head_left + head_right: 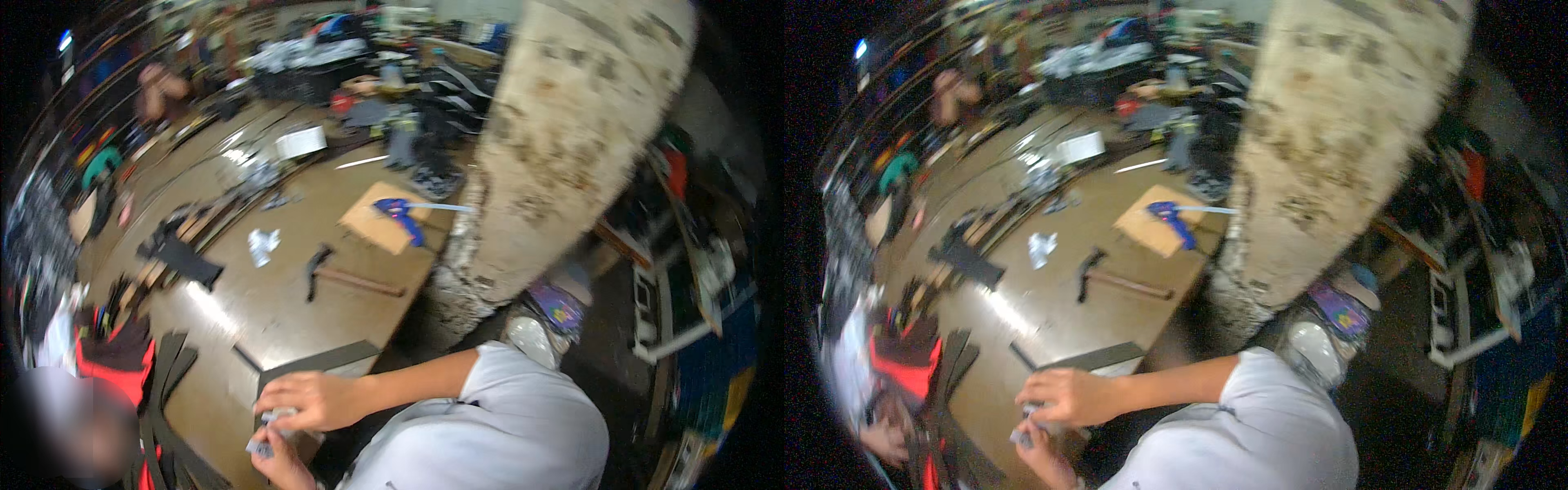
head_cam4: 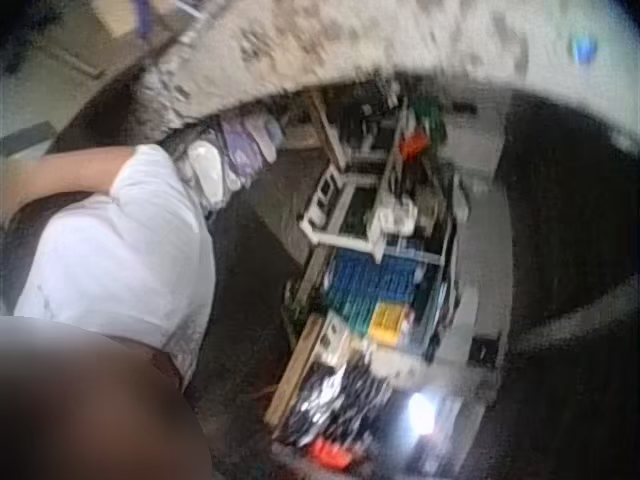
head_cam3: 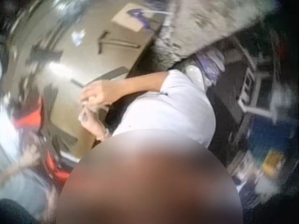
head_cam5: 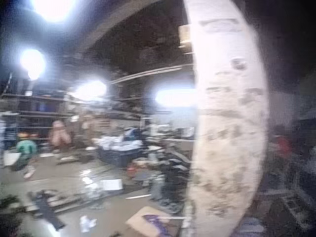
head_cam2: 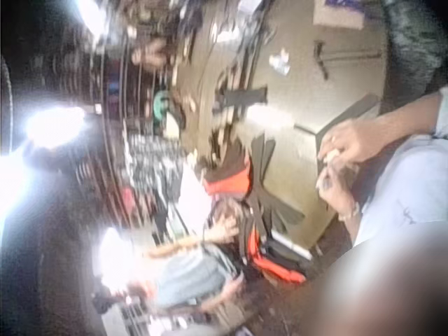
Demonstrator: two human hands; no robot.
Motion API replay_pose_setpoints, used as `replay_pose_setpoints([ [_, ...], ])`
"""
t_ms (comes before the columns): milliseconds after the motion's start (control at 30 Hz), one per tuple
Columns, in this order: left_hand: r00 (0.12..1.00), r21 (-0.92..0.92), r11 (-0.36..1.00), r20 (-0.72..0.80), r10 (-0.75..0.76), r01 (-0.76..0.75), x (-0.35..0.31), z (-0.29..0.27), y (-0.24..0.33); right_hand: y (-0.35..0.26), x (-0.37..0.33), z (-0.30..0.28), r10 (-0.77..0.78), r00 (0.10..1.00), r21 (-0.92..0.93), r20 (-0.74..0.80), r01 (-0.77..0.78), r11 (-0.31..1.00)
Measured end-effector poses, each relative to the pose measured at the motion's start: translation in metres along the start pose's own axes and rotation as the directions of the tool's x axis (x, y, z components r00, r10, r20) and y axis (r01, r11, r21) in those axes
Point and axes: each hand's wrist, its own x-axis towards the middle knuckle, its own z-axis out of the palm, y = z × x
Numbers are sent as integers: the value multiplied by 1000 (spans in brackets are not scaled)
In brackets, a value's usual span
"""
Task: The person assembles a strap by applying hot glue to black fabric strips and attaching small white labels. They repeatedly pick up strips, apply glue, press the label, and place the finished piece aside.
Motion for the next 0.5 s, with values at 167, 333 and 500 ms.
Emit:
replay_pose_setpoints([
  [167, 995, 120, 992, -84, 50, -40, -11, 7, 14, -14, -7, -4, 622, 688, 702, 373, -648, 296],
  [333, 967, 284, 924, 74, 244, -255, -5, 21, 27, -8, -6, -3, 689, 487, 635, 537, -771, 50],
  [500, 981, 214, 957, 23, 194, -194, 3, 25, 23, 2, 1, -10, 695, 470, 629, 544, -776, 33],
])
